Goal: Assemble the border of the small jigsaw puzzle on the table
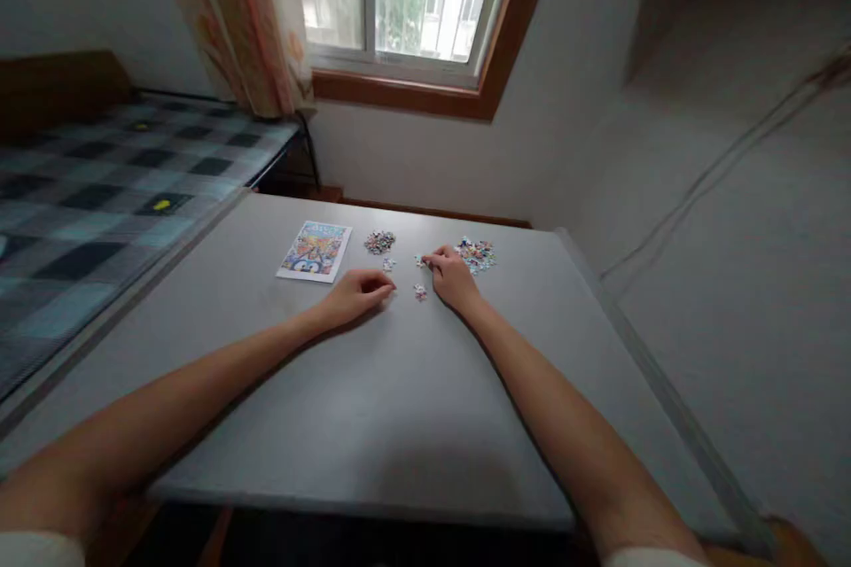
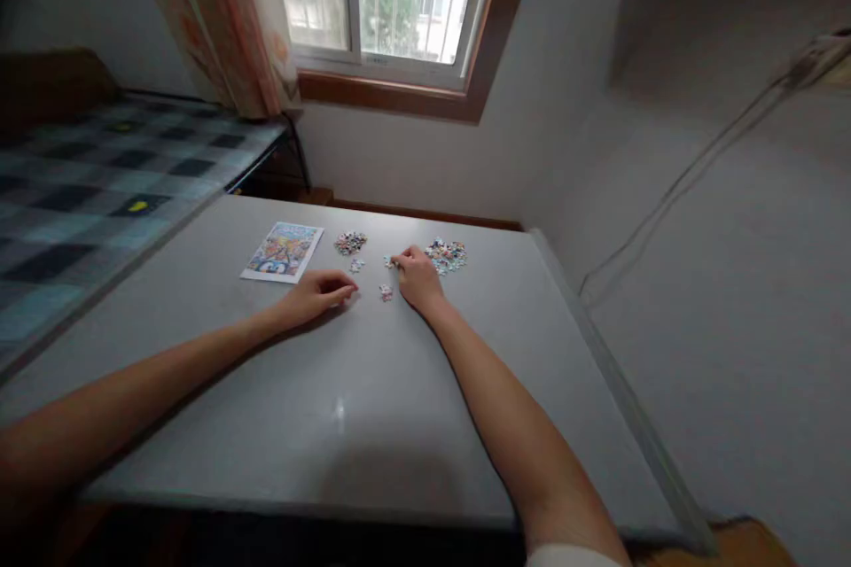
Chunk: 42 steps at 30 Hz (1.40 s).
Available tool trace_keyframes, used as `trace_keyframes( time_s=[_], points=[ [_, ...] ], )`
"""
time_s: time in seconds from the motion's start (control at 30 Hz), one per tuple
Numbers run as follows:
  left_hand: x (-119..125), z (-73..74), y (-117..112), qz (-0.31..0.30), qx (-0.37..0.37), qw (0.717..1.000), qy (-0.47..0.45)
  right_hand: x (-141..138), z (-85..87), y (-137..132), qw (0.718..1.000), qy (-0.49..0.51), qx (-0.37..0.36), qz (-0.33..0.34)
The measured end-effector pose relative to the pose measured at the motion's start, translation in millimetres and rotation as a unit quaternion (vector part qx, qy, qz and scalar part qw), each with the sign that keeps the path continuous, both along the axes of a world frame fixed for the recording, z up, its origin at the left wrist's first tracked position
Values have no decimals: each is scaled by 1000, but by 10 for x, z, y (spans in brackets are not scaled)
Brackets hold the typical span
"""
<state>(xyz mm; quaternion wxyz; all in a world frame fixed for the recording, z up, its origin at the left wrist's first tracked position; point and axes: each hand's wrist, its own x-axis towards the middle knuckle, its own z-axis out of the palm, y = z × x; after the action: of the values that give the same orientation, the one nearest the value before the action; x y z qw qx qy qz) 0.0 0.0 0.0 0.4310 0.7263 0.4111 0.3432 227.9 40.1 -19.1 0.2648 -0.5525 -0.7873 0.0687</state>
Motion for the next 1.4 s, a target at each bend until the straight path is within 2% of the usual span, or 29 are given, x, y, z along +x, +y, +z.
trace_keyframes(
  time_s=[0.6,0.93,1.2,1.4],
  points=[
    [2,-26,27,3,7,1000,-1,28,-123,83,997,63,42,19],
    [0,-38,31,-1,11,1000,-4,32,-84,71,995,63,58,55],
    [-1,-38,41,0,17,1000,-1,43,-113,88,994,60,82,37],
    [1,-19,28,3,11,1000,1,30,-70,69,994,62,87,24]
  ],
)
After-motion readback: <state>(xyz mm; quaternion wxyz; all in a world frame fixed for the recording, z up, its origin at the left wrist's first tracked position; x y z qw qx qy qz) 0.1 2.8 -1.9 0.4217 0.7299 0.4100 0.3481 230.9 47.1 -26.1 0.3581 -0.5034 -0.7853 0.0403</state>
